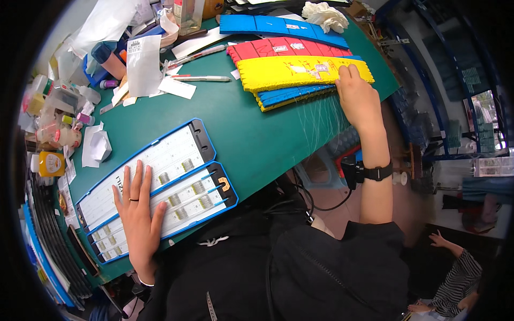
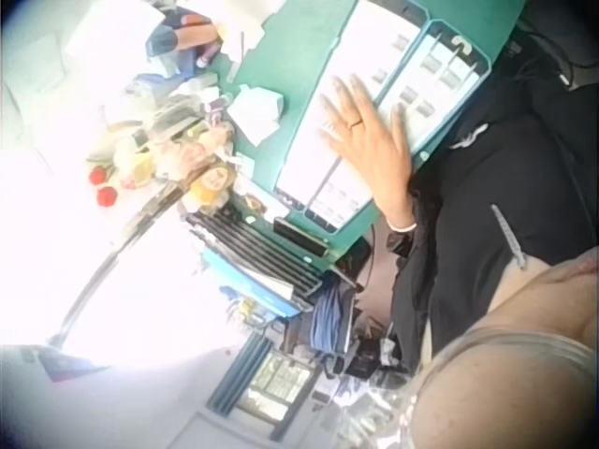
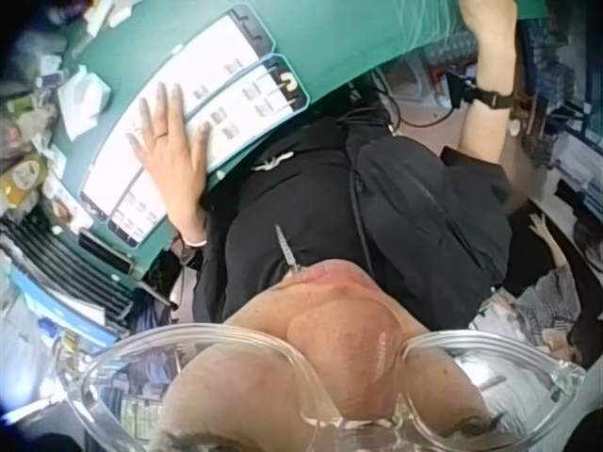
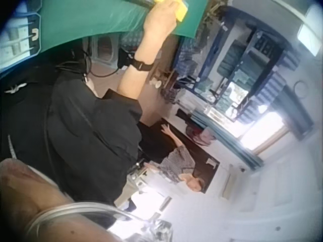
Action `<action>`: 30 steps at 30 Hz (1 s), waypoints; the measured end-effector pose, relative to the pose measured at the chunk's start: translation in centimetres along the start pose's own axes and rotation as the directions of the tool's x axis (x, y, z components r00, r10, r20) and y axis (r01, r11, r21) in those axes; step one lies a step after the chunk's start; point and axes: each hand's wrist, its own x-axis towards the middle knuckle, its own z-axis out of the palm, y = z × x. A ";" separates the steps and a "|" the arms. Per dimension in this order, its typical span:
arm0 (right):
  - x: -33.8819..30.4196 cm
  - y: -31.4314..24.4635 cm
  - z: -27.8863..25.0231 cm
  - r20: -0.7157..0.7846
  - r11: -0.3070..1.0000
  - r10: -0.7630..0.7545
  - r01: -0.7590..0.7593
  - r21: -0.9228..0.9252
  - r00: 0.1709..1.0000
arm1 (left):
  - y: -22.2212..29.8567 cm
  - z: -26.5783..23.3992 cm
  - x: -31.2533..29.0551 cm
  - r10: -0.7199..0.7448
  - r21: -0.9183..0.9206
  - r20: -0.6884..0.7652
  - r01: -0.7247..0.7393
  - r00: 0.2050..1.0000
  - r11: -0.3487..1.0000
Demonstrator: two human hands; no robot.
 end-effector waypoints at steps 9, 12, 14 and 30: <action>0.1 -0.4 -0.5 0.002 0.995 0.032 -0.032 -0.097 0.999 | 0.0 -0.1 -0.1 0.011 0.002 0.000 -0.011 1.000 1.000; 0.1 -0.1 -0.1 0.018 0.998 -0.014 0.015 -0.057 1.000 | 0.0 0.0 -0.1 0.011 0.003 -0.001 -0.011 1.000 1.000; 0.5 0.3 -0.1 0.043 0.999 -0.010 0.008 0.051 0.999 | 0.0 0.0 -0.1 0.008 0.008 -0.003 -0.008 1.000 1.000; 1.2 4.1 2.6 -0.309 0.781 -0.007 0.199 0.593 0.951 | 0.1 -0.1 0.0 0.029 -0.053 -0.039 -0.031 0.999 0.998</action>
